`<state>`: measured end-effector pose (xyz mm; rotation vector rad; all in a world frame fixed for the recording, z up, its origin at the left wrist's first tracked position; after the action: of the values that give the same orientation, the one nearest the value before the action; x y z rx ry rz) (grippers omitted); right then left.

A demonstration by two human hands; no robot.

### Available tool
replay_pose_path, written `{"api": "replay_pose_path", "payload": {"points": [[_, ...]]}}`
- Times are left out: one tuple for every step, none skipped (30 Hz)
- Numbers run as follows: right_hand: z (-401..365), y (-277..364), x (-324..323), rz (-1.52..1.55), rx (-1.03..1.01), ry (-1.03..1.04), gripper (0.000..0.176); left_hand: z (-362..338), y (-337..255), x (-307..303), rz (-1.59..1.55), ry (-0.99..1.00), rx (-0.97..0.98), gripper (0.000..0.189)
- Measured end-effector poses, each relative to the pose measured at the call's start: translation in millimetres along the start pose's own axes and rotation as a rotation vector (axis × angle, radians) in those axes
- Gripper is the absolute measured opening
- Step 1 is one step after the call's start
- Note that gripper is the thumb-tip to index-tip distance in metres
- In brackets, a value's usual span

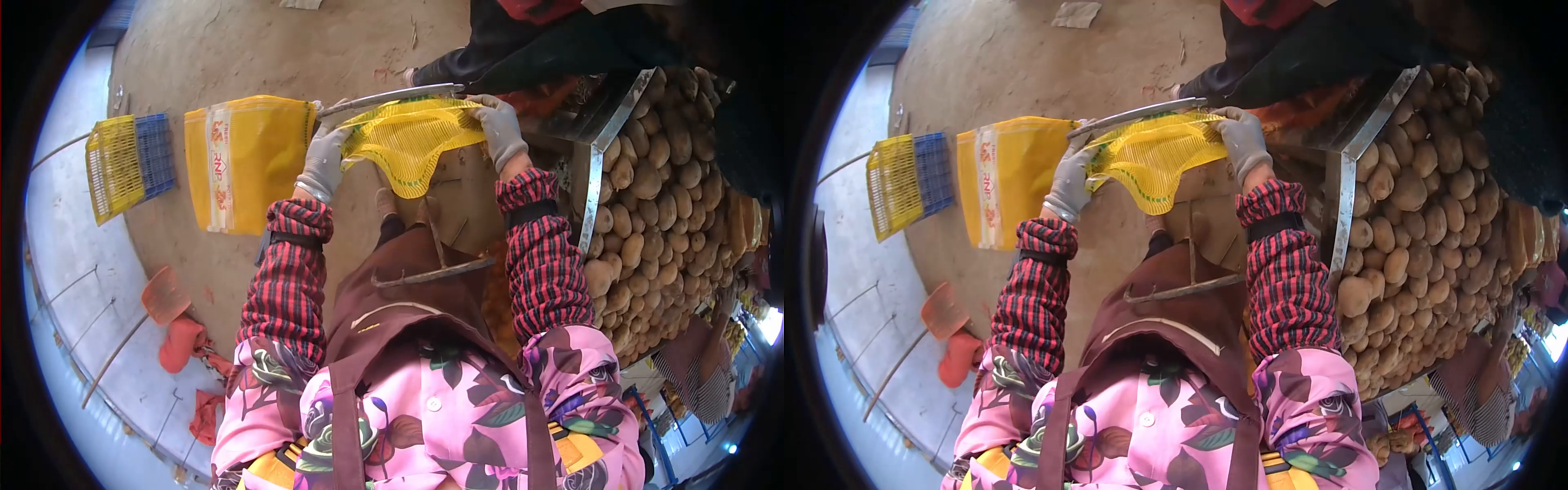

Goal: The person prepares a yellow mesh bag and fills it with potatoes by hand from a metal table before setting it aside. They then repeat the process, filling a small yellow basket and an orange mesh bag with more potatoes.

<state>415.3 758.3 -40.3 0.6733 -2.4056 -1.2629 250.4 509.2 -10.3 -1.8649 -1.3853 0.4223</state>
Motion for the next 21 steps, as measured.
{"api": "replay_pose_path", "payload": {"points": [[2, 3, 2, -0.004, 0.003, 0.001, 0.019, -4, -6, 4, -0.060, 0.047, -0.030, 0.044], [5, 5, 5, -0.014, 0.040, -0.006, 0.018, -5, -8, 5, -0.121, 0.093, -0.062, 0.042], [10, 3, 6, -0.024, 0.077, -0.012, 0.017, 0, -9, 6, -0.003, 0.133, 0.113, 0.033], [19, -1, 6, -0.029, 0.081, -0.007, 0.017, 5, -7, 4, -0.007, 0.127, 0.111, 0.033], [28, -2, 7, -0.037, 0.083, -0.011, 0.015, 11, -5, -1, -0.004, 0.039, 0.065, 0.030], [35, -4, 9, -0.043, 0.085, -0.014, 0.014, 14, -6, -4, -0.001, -0.049, 0.018, 0.027], [40, -6, 9, -0.063, 0.144, -0.005, 0.015, 17, -5, -4, -0.005, -0.046, 0.042, 0.024], [42, -10, 11, -0.062, 0.148, 0.002, 0.015, 23, -3, -7, -0.004, -0.054, 0.043, 0.024], [47, -19, 11, -0.040, 0.109, 0.019, 0.015, 30, 4, -11, 0.003, -0.048, 0.029, 0.028], [46, -22, 12, -0.018, 0.074, 0.035, 0.015, 35, 10, -14, 0.010, -0.043, 0.011, 0.034], [39, -28, 11, -0.088, 0.110, 0.085, 0.019, 39, 16, -16, 0.012, -0.047, 0.006, 0.034], [27, -36, 8, -0.090, 0.112, 0.087, 0.019, 43, 21, -14, 0.174, -0.092, 0.027, 0.034], [14, -46, 5, -0.085, 0.009, 0.092, 0.021, 44, 22, -11, 0.335, -0.136, 0.053, 0.034], [1, -57, 2, -0.081, -0.097, 0.100, 0.024, 40, 24, -11, 0.329, -0.139, 0.060, 0.034], [-8, -78, -7, -0.103, -0.077, 0.076, 0.026, 35, 23, -10, 0.648, -0.147, 0.119, 0.032], [-18, -93, -14, -0.122, -0.057, 0.050, 0.027, 27, 21, -8, 0.968, -0.155, 0.178, 0.031], [-38, -90, -19, -0.298, -0.134, 0.014, 0.029, 6, 14, -4, 0.949, -0.079, 0.105, 0.040], [-59, -88, -24, -0.472, -0.210, -0.024, 0.030, -7, 19, -12, 0.950, -0.084, 0.110, 0.040], [-76, -86, -29, -0.466, -0.212, -0.024, 0.030, -18, 22, -21, 1.101, -0.087, 0.308, 0.043], [-89, -83, -37, -0.628, -0.208, -0.033, 0.033, -28, 25, -28, 1.249, -0.085, 0.511, 0.047], [-100, -79, -40, -0.791, -0.201, -0.044, 0.037, -39, 23, -33, 1.193, -0.082, 0.517, 0.048]]}}
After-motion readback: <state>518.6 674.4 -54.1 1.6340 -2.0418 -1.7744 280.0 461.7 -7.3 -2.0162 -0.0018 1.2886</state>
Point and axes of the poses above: each hand's wrist, its own z-axis towards the middle knuckle, its own x-axis out of the palm, y = z × x, the point moved 3 cm from there along z, towards the middle knuckle, and after that the axes turned 7 degrees about -y, right-handed, at the moved point
